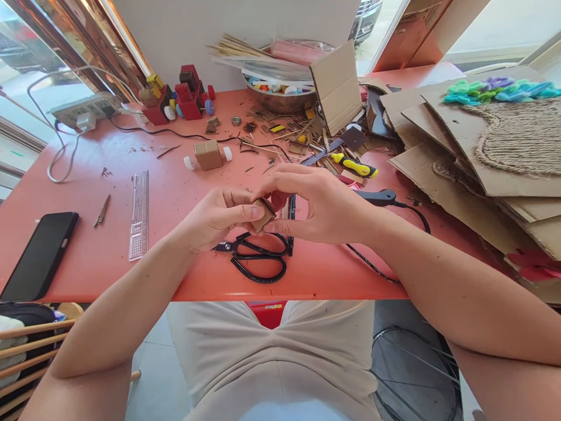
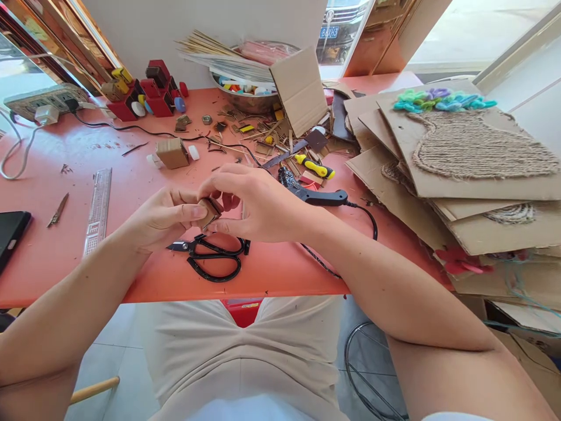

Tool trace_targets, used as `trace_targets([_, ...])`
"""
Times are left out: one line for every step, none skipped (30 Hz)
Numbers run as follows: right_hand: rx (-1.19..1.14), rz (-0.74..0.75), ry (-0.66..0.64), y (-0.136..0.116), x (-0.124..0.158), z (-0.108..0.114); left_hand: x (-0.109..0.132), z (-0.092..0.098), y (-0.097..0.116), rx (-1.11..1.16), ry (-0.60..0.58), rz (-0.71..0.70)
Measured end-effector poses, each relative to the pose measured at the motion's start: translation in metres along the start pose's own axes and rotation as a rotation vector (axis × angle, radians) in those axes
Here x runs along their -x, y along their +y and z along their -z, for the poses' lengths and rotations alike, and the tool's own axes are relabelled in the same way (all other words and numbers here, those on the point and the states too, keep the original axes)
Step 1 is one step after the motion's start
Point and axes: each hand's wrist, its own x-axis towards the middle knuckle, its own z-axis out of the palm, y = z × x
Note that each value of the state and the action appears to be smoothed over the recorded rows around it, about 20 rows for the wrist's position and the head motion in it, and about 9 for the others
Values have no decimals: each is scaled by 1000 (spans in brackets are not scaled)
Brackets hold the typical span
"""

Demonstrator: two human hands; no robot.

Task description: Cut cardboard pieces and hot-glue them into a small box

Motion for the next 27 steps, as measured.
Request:
trace_targets([0, 4, 0, 0, 0, 0, 0, 0, 0, -4, -1, -2])
trace_targets([1, 8, 1, 1, 1, 0, 0, 0, 0, -7, -5, -3])
trace_targets([3, 11, 2, 1, 1, 0, 0, 0, 1, -7, -12, -2])
trace_targets([7, 13, 5, 2, 2, 0, 0, 0, 1, -9, -23, 2])
trace_targets([12, 15, 8, 2, 2, 0, 0, 0, 1, -12, -34, 7])
trace_targets([17, 16, 10, 3, 2, 0, 0, 0, 1, -14, -43, 10])
trace_targets([21, 17, 13, 3, 2, 0, 0, 0, 1, -14, -49, 11])
trace_targets([25, 20, 16, 3, 2, -1, 0, 0, 2, -11, -52, 10])
trace_targets([29, 25, 20, 3, 2, -1, 0, 0, 2, -4, -52, 7])
trace_targets([32, 29, 25, 3, 2, -1, 0, -1, 2, 5, -50, 4])
trace_targets([35, 32, 32, 3, 2, -2, 0, -1, 2, 13, -46, 3])
trace_targets([39, 35, 40, 3, 1, -2, 0, -1, 2, 18, -40, 4])
trace_targets([41, 37, 48, 3, 1, -3, 0, -1, 2, 19, -32, 3])
trace_targets([43, 36, 56, 3, 1, -3, 1, 0, 3, 17, -22, 2])
trace_targets([42, 35, 63, 4, 1, -4, 1, 0, 3, 14, -13, 1])
trace_targets([40, 33, 70, 4, 1, -5, 2, 0, 3, 11, -4, -3])
trace_targets([36, 29, 78, 4, 1, -5, 2, 0, 4, 10, 2, -7])
trace_targets([31, 23, 84, 4, 1, -5, 3, 0, 4, 9, 7, -10])
trace_targets([26, 13, 92, 4, 1, -6, 3, -1, 4, 7, 11, -14])
trace_targets([18, 3, 100, 4, 0, -6, 3, -1, 3, 4, 16, -19])
trace_targets([7, -7, 109, 3, 0, -6, 3, -1, 3, 1, 21, -26])
trace_targets([-9, -20, 117, 3, 0, -5, 3, -1, 2, -2, 27, -35])
trace_targets([-31, -34, 126, 3, 0, -5, 3, -1, 0, -5, 34, -45])
trace_targets([-59, -52, 138, 4, 0, -5, 3, 0, -1, -6, 46, -57])
trace_targets([-96, -72, 152, 5, 0, -4, 2, 1, -3, -5, 68, -75])
trace_targets([-139, -97, 166, 6, 0, -3, 2, 2, -5, -7, 104, -100])
trace_targets([-188, -126, 180, 8, 0, -2, 2, 3, -6, -13, 155, -137])
